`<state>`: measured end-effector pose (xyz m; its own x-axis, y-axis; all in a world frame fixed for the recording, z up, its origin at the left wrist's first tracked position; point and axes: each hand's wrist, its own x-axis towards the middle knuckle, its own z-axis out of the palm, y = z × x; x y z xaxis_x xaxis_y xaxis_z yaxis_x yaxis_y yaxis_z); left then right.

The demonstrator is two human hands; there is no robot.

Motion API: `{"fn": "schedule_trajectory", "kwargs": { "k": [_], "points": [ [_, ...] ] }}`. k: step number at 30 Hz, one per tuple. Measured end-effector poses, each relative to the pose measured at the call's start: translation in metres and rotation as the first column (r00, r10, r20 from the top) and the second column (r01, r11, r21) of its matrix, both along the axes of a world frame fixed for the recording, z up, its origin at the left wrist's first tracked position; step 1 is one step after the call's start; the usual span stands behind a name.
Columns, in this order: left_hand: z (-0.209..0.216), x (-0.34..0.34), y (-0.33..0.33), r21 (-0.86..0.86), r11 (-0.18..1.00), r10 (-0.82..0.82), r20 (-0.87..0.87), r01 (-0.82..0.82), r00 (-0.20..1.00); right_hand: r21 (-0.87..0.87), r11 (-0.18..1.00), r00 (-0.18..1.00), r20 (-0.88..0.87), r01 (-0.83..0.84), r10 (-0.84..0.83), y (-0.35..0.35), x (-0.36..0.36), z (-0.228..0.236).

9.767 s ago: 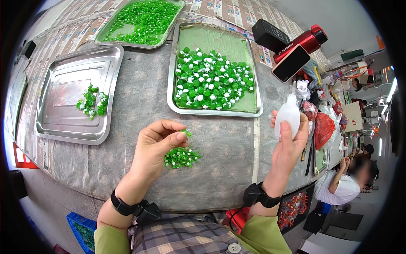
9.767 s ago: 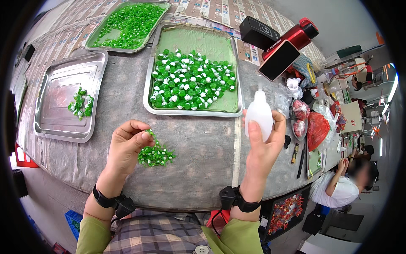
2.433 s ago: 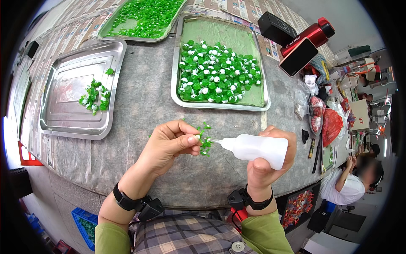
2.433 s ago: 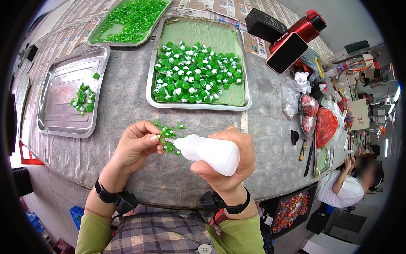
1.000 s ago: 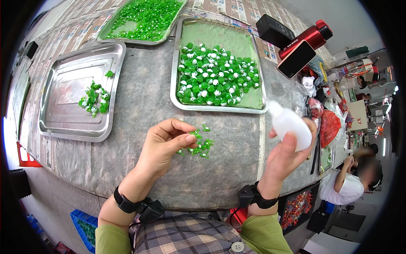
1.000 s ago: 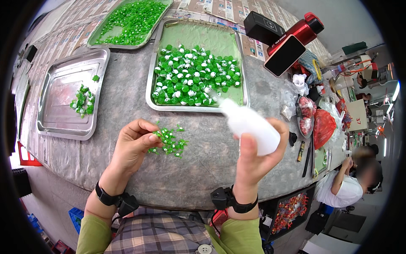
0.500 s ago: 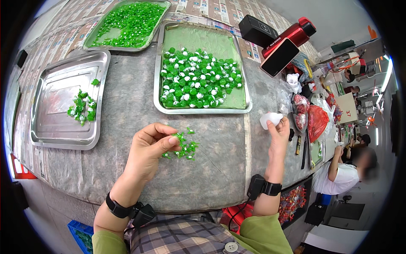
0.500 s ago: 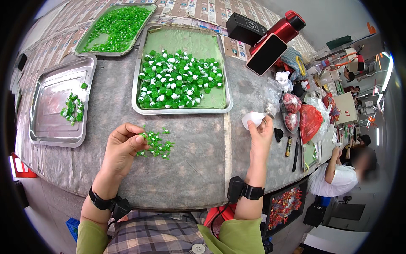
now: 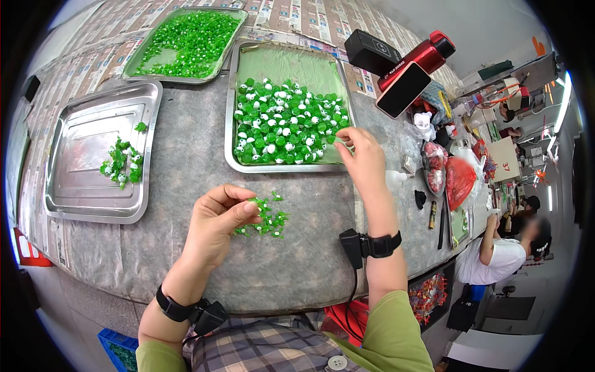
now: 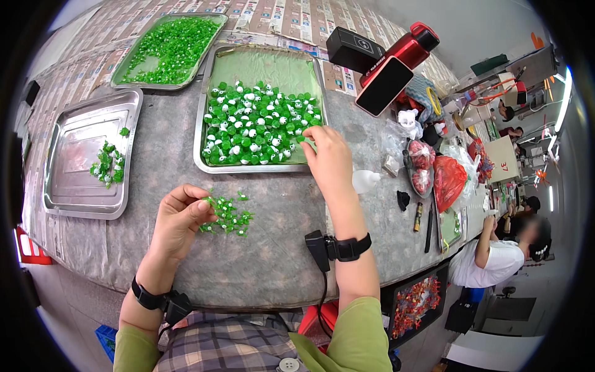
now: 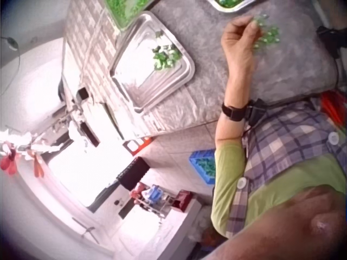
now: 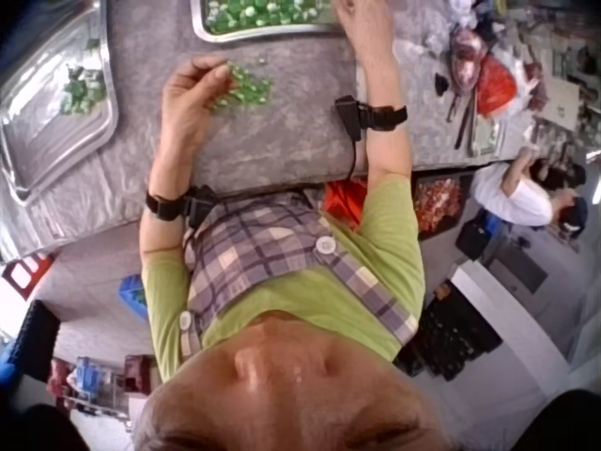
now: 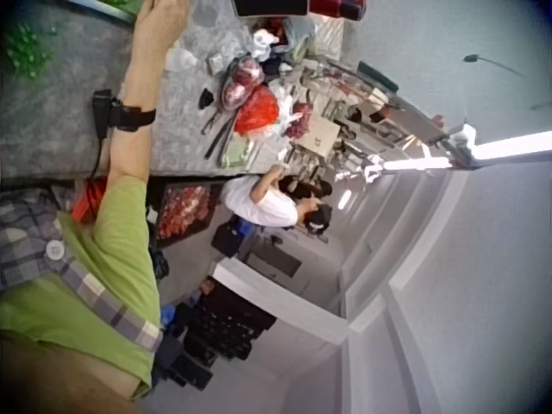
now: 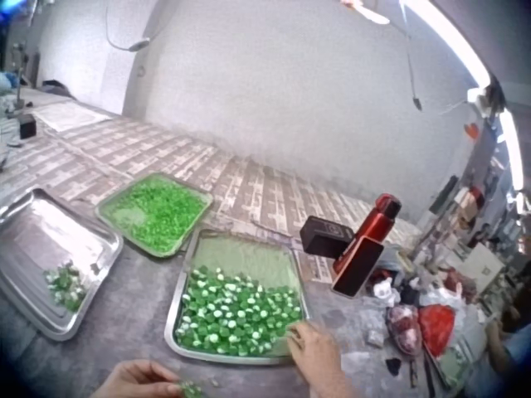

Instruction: The person picks up a green plastic piece, applies glue to it from a bottle, and joins it to a white and green plastic head. They then place the completed assembly onto a metal tray and repeat the process.

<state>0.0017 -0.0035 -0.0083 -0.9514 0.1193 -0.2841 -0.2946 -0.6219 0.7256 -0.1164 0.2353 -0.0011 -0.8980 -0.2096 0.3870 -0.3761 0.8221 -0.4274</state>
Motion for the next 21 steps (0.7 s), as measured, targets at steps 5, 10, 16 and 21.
{"fn": "schedule_trajectory", "kwargs": {
  "k": [5, 10, 16, 21],
  "points": [
    [0.004, -0.001, 0.002, -0.003, 1.0, -0.019, -0.007, 0.019, 1.0, 0.164, 0.986, 0.998, 0.052, 0.036, -0.045, 0.005, -0.015, -0.02],
    [0.004, 0.001, 0.0, -0.016, 1.0, -0.022, -0.005, 0.022, 1.0, -0.364, 0.931, 0.938, 0.334, 0.041, 0.089, -0.013, 0.015, 0.019],
    [0.001, 0.0, 0.002, -0.029, 0.999, -0.04, -0.008, 0.039, 0.999, -0.899, 0.415, 0.688, 0.387, 0.136, 0.614, -0.049, 0.08, 0.022],
    [-0.001, 0.0, 0.002, -0.061, 0.997, -0.038, 0.005, 0.039, 0.999, -0.916, 0.323, 0.608, 0.4, 0.238, 0.686, -0.063, 0.091, 0.014]
  ]
}}
